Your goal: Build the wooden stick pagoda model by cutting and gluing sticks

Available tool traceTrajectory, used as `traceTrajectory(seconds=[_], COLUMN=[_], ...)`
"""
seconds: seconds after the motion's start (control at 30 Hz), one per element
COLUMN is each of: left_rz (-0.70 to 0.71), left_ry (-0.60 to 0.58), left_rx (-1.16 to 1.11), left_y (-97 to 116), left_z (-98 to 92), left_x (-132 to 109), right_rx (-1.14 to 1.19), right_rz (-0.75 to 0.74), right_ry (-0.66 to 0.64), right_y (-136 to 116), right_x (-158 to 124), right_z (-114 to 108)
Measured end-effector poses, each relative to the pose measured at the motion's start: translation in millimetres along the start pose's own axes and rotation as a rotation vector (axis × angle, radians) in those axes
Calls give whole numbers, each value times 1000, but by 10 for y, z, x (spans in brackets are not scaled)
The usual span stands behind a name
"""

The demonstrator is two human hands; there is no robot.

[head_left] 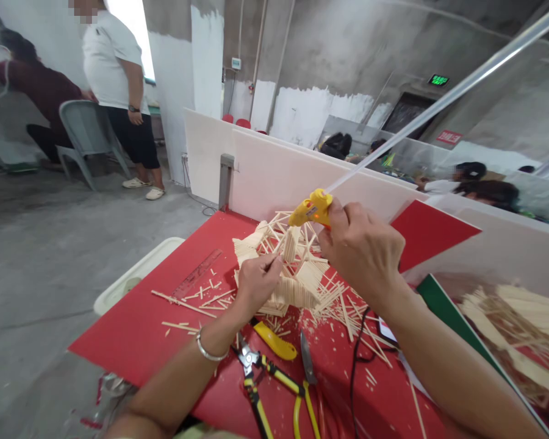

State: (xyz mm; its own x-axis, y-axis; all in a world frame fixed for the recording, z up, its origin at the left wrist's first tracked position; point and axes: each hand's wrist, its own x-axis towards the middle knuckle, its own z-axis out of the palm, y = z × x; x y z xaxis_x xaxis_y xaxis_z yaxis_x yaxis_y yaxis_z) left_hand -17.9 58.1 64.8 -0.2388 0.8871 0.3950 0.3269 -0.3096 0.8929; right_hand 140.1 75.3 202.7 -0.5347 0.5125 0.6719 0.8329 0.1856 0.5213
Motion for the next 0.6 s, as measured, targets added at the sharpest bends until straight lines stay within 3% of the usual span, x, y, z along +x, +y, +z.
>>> traceTrajectory(seconds=[0.6], left_rz=[13], left_ry=[-4], left_rx=[4], left_y=[15], left_z=[-1], left_x=[-11], right_rx=[-19], right_rz=[-39], right_ry=[-7], right_y=[22], right_x=[-24], right_z=[3])
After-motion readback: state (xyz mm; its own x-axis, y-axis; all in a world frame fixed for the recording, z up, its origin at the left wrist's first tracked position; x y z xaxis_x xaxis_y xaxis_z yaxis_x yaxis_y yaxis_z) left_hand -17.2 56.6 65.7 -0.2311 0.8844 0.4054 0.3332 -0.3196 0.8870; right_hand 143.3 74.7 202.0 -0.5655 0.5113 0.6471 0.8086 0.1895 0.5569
